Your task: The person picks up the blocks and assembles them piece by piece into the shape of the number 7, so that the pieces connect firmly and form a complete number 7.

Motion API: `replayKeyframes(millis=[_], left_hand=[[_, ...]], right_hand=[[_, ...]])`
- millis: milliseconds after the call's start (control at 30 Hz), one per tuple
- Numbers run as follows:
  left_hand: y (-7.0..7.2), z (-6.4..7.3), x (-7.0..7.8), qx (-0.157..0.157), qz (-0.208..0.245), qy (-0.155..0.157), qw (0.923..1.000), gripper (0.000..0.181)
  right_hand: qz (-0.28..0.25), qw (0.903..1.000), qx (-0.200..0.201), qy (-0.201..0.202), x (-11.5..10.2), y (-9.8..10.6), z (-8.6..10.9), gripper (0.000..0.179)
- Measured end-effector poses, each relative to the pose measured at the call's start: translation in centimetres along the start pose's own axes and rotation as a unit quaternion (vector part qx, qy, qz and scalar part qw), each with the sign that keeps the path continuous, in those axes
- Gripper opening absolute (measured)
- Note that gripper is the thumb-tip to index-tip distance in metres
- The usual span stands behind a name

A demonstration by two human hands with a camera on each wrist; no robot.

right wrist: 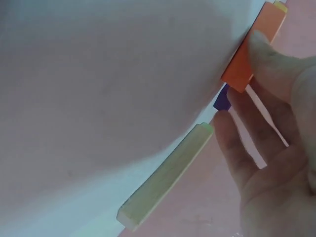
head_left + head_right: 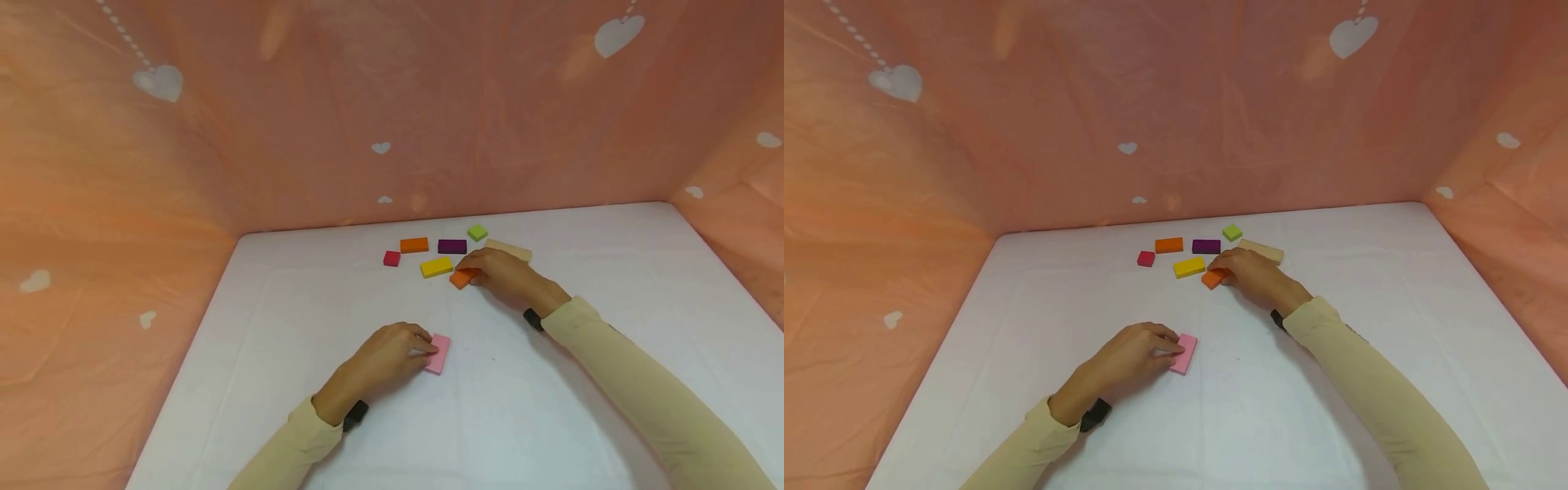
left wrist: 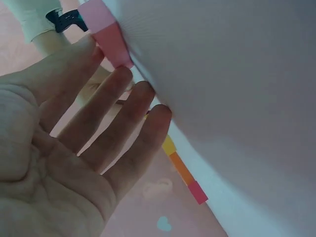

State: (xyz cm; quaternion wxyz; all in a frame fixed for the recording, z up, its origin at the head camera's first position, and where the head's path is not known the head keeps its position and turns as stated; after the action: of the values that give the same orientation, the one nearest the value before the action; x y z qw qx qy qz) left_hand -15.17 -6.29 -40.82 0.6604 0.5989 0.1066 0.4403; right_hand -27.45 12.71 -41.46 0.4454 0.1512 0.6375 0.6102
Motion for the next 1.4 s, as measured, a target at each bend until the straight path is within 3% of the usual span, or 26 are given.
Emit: replayKeyframes(millis=[667,1067,1400], left_hand=[[0.1,0.0,-0.4,0.009,0.025,0.021,0.9994,0.024],[0.0,0.0,-0.3,0.010,0.016,0.008,0.9998,0.024],[0.1,0.0,-0.5,0.012,0.036,-0.001,0.9993,0.024]], right_hand=[[-0.027,0.9991,0.005,0.033,-2.4,-0.3,1.2,0.033],[-0.035,0.9973,-0.007,0.063,-4.0,-1.2,2.0,0.031],[-0.025,0.9951,-0.029,0.091,-5.6,-1.5,2.4,0.029]])
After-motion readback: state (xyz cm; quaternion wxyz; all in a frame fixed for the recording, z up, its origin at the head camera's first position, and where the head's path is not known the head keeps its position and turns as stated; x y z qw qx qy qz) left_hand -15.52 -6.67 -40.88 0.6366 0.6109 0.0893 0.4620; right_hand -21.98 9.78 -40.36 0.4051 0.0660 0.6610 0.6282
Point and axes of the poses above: each hand's wrist, its own z-axis away from the middle knuckle, its own y-axis out of the back of the hand, x = y × z, the point moved 6 cm from there along -z, towards the middle knuckle, and after that the axes turned 12 degrees about -x, right-handed, at the moved point
